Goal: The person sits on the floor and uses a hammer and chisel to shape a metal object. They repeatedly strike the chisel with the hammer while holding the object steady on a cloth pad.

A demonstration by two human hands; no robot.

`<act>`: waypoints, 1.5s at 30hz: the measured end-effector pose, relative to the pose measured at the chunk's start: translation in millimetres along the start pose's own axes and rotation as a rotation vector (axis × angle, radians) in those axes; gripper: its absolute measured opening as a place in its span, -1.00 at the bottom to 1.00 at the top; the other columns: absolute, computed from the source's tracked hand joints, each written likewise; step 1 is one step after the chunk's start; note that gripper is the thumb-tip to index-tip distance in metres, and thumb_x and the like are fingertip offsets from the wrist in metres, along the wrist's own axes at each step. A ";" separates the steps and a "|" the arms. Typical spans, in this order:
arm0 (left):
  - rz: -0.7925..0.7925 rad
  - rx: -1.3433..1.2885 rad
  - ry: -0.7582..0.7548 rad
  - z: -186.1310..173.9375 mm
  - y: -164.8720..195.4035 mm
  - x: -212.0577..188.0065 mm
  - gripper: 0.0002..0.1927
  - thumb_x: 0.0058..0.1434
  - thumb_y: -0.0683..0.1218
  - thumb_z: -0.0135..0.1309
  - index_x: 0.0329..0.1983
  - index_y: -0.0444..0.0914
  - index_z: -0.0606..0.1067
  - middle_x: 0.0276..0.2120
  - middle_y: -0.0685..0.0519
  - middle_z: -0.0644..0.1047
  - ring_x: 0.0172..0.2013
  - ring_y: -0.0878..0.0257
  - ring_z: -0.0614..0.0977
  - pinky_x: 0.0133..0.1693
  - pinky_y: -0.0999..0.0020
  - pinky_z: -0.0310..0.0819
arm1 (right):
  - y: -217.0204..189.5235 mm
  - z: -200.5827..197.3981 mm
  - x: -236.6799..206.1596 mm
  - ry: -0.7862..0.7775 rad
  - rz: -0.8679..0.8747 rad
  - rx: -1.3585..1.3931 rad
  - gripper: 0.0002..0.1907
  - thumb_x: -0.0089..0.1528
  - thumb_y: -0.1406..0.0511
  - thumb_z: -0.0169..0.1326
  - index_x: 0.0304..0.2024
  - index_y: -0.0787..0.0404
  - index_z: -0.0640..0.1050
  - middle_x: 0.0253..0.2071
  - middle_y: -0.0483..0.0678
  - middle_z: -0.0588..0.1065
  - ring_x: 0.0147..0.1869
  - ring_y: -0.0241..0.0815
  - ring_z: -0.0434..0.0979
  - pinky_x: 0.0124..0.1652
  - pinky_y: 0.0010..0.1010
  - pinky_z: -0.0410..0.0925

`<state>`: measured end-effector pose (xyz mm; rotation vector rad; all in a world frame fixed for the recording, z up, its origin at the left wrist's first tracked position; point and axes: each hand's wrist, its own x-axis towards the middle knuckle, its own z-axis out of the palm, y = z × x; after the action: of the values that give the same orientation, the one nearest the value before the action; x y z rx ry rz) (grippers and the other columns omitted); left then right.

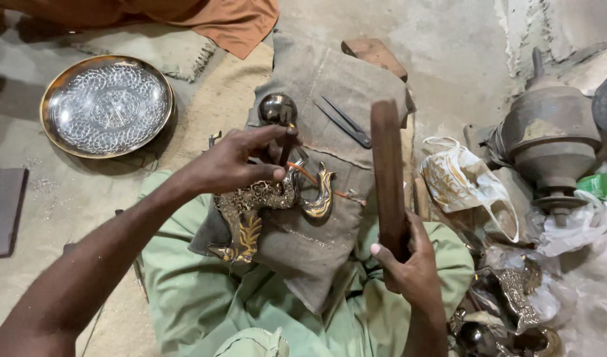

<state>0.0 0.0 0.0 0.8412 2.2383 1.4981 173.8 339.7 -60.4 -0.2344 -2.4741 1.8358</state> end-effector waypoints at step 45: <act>0.332 0.189 -0.285 27.4 50.0 -18.4 -0.45 0.14 -0.25 0.21 0.23 -0.08 0.49 -0.33 -0.09 0.64 -0.32 0.00 0.70 -0.31 0.03 0.44 | -54.8 -14.8 -26.6 0.059 -0.317 -0.914 -0.23 -0.06 0.40 0.32 0.22 0.01 0.44 -0.24 0.18 0.60 -0.30 0.18 0.61 -0.29 -0.09 0.43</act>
<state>44.3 22.2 33.7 1.4453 2.1219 1.2078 197.1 334.2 -2.5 0.0779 -2.8924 0.4955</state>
